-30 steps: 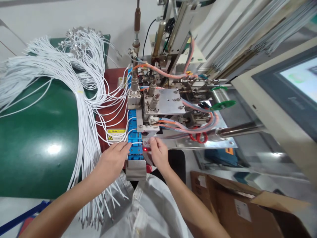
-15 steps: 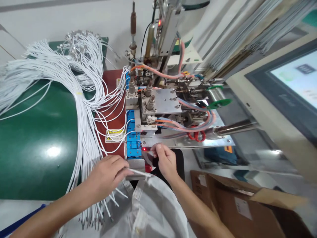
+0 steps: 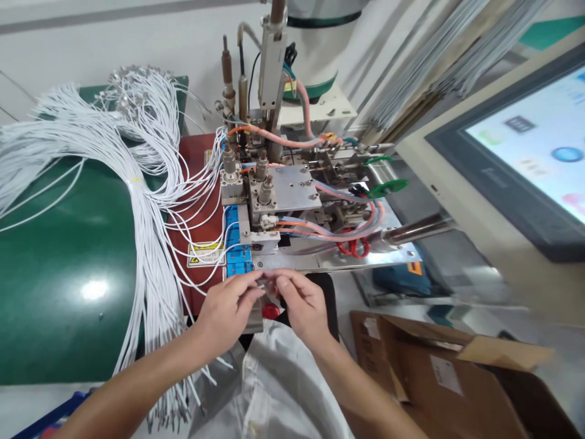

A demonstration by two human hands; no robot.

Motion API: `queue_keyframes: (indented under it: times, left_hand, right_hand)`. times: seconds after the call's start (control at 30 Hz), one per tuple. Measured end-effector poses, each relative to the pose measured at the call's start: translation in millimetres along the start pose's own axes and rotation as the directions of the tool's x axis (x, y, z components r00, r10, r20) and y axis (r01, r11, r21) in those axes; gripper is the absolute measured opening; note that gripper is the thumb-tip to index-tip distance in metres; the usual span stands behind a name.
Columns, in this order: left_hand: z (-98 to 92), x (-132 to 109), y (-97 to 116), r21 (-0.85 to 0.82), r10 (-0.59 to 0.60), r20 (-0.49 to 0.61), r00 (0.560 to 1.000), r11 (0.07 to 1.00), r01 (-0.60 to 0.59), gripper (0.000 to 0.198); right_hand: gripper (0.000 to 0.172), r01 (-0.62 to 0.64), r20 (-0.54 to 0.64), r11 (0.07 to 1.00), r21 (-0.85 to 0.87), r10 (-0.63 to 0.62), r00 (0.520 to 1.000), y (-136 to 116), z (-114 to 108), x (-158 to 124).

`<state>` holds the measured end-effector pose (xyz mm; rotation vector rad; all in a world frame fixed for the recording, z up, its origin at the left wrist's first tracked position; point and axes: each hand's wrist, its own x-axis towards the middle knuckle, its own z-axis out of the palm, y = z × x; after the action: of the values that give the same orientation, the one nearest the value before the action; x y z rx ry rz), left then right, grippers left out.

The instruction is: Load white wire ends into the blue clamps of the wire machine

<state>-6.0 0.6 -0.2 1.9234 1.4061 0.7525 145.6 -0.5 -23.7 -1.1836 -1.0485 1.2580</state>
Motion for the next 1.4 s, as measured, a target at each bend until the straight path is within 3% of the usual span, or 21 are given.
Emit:
queue_keyframes:
  times: [0.1, 0.3, 0.6, 0.83, 1.07, 1.2, 1.3, 1.4]
  left_hand:
    - [-2.3, 0.2, -1.1, -0.113, -0.079, -0.02, 0.997, 0.991, 0.076, 0.021]
    - [-3.1, 0.6, -1.5, -0.326, -0.274, 0.113, 0.955, 0.898, 0.297, 0.017]
    - [-0.4, 1.2, -1.3, -0.487, -0.403, 0.201, 0.893, 0.75, 0.448, 0.011]
    - [2.5, 1.7, 1.2, -0.641, -0.438, 0.237, 0.867, 0.6, 0.479, 0.014]
    - [3.5, 0.7, -1.9, -0.672, -0.432, 0.219, 0.875, 0.584, 0.456, 0.01]
    - [6.0, -1.4, -4.1, -0.694, -0.427, 0.204, 0.881, 0.572, 0.438, 0.01]
    - [6.2, -1.3, -4.1, -0.702, -0.426, 0.194, 0.884, 0.569, 0.429, 0.01]
    - [6.0, -0.2, -3.1, -0.689, -0.444, 0.185, 0.877, 0.577, 0.438, 0.01]
  right_hand:
    - [0.016, -0.032, -0.006, 0.997, 0.067, 0.032, 0.999, 3.0, 2.1, 0.2]
    - [0.005, 0.014, 0.074, 0.999, 0.049, -0.018, 0.997, 2.1, 1.3, 4.3]
    - [0.006, -0.179, 0.0, 0.947, 0.265, 0.186, 0.983, 12.2, 15.9, -2.1]
    - [0.007, -0.145, -0.092, 0.943, 0.3, 0.18, 0.979, 15.8, 25.1, -6.7]
    - [0.014, -0.299, 0.036, 0.807, 0.51, 0.327, 0.944, 5.7, 26.6, -2.5]
    - [0.019, -0.344, 0.068, 0.763, 0.547, 0.369, 0.927, -1.4, 27.5, -1.1]
    - [0.017, -0.344, 0.077, 0.779, 0.524, 0.359, 0.93, -1.4, 27.9, -1.4]
    - [0.011, -0.236, 0.016, 0.885, 0.401, 0.251, 0.968, 2.7, 26.0, -1.9]
